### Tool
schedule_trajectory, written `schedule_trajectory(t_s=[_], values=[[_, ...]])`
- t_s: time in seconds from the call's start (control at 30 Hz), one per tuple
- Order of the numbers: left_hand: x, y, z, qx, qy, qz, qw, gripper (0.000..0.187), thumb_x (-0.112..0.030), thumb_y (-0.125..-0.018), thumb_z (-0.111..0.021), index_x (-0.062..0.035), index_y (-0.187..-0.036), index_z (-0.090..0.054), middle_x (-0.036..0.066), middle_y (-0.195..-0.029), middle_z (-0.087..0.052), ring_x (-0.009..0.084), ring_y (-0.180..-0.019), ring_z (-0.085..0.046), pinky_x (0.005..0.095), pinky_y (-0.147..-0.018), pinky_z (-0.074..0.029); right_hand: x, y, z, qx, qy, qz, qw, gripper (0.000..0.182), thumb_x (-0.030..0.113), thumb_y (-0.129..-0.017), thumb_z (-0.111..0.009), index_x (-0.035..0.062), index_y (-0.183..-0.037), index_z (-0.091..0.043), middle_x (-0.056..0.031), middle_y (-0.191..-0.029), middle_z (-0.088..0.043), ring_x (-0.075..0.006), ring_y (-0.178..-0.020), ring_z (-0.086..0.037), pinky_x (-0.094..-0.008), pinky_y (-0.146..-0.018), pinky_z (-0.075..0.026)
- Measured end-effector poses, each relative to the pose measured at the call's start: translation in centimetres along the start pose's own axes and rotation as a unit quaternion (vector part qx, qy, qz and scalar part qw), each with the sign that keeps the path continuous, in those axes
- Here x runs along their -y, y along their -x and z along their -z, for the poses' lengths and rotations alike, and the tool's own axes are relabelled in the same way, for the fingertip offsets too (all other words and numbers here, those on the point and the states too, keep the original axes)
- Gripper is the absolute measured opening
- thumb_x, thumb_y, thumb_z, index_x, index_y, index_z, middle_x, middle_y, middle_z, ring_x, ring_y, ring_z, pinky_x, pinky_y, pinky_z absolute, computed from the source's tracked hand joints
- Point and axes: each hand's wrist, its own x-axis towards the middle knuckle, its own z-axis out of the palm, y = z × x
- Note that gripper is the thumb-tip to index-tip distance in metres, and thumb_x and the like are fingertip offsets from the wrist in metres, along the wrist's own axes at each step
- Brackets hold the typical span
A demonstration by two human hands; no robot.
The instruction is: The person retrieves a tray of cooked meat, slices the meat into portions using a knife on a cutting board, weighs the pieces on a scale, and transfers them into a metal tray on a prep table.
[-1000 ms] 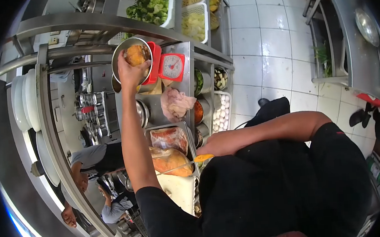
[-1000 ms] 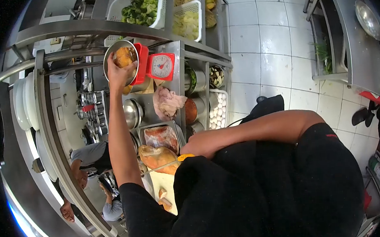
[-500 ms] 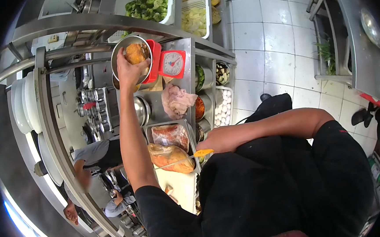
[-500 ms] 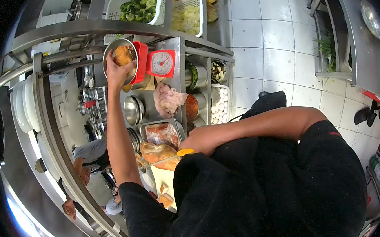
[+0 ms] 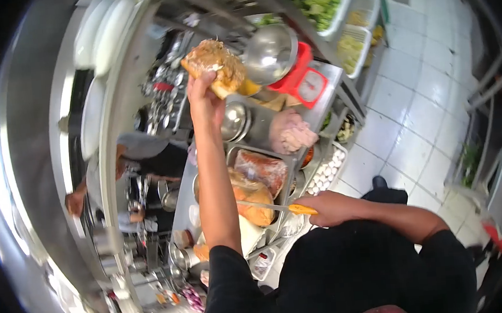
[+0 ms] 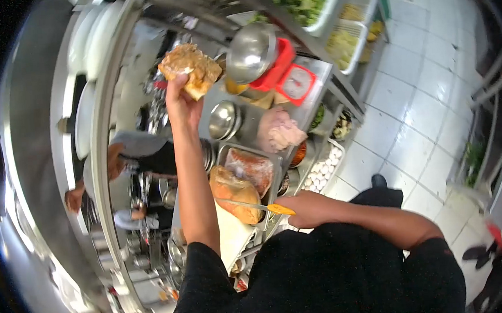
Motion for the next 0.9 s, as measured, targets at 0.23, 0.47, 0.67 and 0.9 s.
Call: schedule_trajectory(t_s=[0.23, 0.47, 0.67, 0.9], values=[[-8.6, 18.2, 7.6, -0.087, 0.204, -0.092, 0.971, 0.07, -0.018, -0.067, -0.063, -0.0025, -0.132, -0.042, 0.013, -0.126, -0.053, 0.0303, -0.117, -0.051, 0.0471, -0.105, -0.038, 1.0, -3.3, -4.8, -0.04, -0.034, 0.012, 0.999, 0.039, 0.028, -0.087, -0.057, 0.0076, -0.121, -0.051, -0.022, -0.085, -0.062, -0.0375, -0.08, -0.062, -0.0435, -0.07, -0.048], [-6.7, 37.9, 17.0, -0.396, 0.15, -0.041, 0.905, 0.042, -0.01, -0.08, -0.055, -0.0038, -0.121, -0.048, 0.01, -0.117, -0.057, 0.0263, -0.11, -0.055, 0.0441, -0.101, -0.041, 4.1, -5.5, -12.1, -0.032, -0.009, -0.058, 0.998, 0.041, 0.021, -0.087, -0.056, 0.002, -0.121, -0.046, -0.0236, -0.083, -0.063, -0.0409, -0.081, -0.062, -0.0429, -0.069, -0.048], [4.1, 47.1, 25.0, -0.418, 0.246, 0.076, 0.871, 0.043, -0.011, -0.084, -0.054, -0.0041, -0.125, -0.045, 0.012, -0.12, -0.055, 0.0279, -0.112, -0.053, 0.0458, -0.1, -0.043, 6.3, -6.6, -20.9, -0.044, 0.099, -0.124, 0.986, 0.04, 0.014, -0.086, -0.054, 0.0006, -0.122, -0.042, -0.0271, -0.081, -0.061, -0.0435, -0.077, -0.061, -0.0472, -0.068, -0.046], [8.8, 45.0, 27.9, -0.489, 0.198, 0.089, 0.845, 0.04, -0.014, -0.076, -0.065, 0.0045, -0.109, -0.052, 0.012, -0.096, -0.059, 0.0242, -0.084, -0.062, 0.0348, -0.075, -0.054, 9.5, -6.3, -26.2, -0.079, 0.199, -0.181, 0.96, 0.038, 0.013, -0.088, -0.054, 0.0007, -0.122, -0.041, -0.029, -0.076, -0.06, -0.0475, -0.075, -0.058, -0.0513, -0.068, -0.045]])
